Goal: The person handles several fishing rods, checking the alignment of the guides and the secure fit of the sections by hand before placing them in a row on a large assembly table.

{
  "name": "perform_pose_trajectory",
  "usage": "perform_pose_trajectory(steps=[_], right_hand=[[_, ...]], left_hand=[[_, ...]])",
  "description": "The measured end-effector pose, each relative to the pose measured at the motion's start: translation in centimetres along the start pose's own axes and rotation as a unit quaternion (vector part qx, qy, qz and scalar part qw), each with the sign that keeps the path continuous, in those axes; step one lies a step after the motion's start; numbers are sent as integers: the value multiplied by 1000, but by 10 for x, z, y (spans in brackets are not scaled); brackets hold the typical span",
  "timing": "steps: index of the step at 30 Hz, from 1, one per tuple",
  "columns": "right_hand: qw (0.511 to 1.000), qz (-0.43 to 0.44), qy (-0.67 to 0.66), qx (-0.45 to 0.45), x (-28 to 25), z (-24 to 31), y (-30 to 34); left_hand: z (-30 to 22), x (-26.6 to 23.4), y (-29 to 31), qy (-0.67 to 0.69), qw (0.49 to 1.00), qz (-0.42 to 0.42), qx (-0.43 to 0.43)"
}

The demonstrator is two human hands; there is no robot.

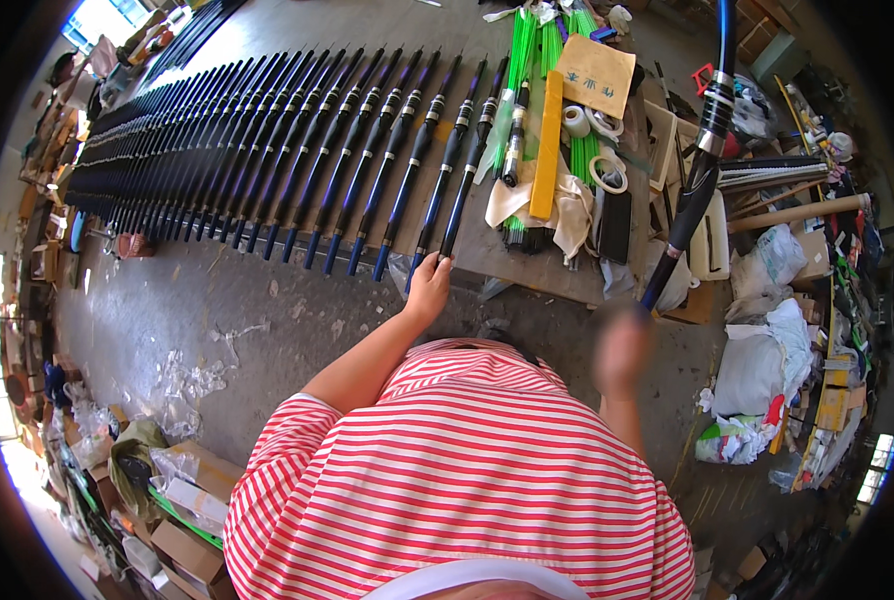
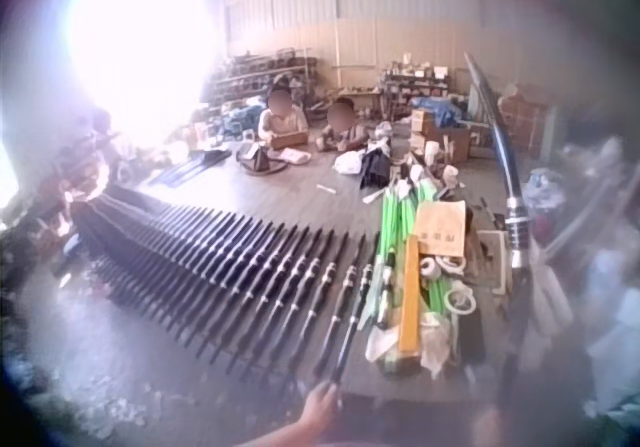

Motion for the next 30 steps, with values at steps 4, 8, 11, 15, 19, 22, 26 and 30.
perform_pose_trajectory(steps=[4, 8, 11, 15, 19, 22, 26, 30], right_hand=[[995, 35, -15, 88, -40, -25, 3], [998, 57, 39, 1, -69, -35, -6], [995, 88, 41, 24, -89, -42, -11], [991, 66, 100, -54, -94, -38, -23], [990, 70, 114, -48, -99, -35, -26], [988, 75, 128, -41, -98, -29, -26], [982, 33, 158, -93, -90, -23, -20], [987, 30, 137, -72, -81, -12, -15]], left_hand=[[0, 22, -4, 27, 998, -11, -58], [39, 18, -26, -238, 967, -92, 20], [14, 26, -13, -351, 932, -91, 25], [8, 32, -2, -433, 892, -114, 64], [2, 41, 1, -487, 860, -146, 51], [-12, 44, 2, -456, 872, -160, 83], [-20, 43, -3, -490, 855, -119, 118], [-3, 28, -11, -510, 838, -105, 165]])
Point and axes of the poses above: each hand's wrist, its own y-axis away from the middle knuckle, its own x-axis out of the palm, z = x × y, the point moved 1 cm from there along -y, towards the middle knuckle, and after that the axes turned 2 degrees about -z, right-handed, at the moved point
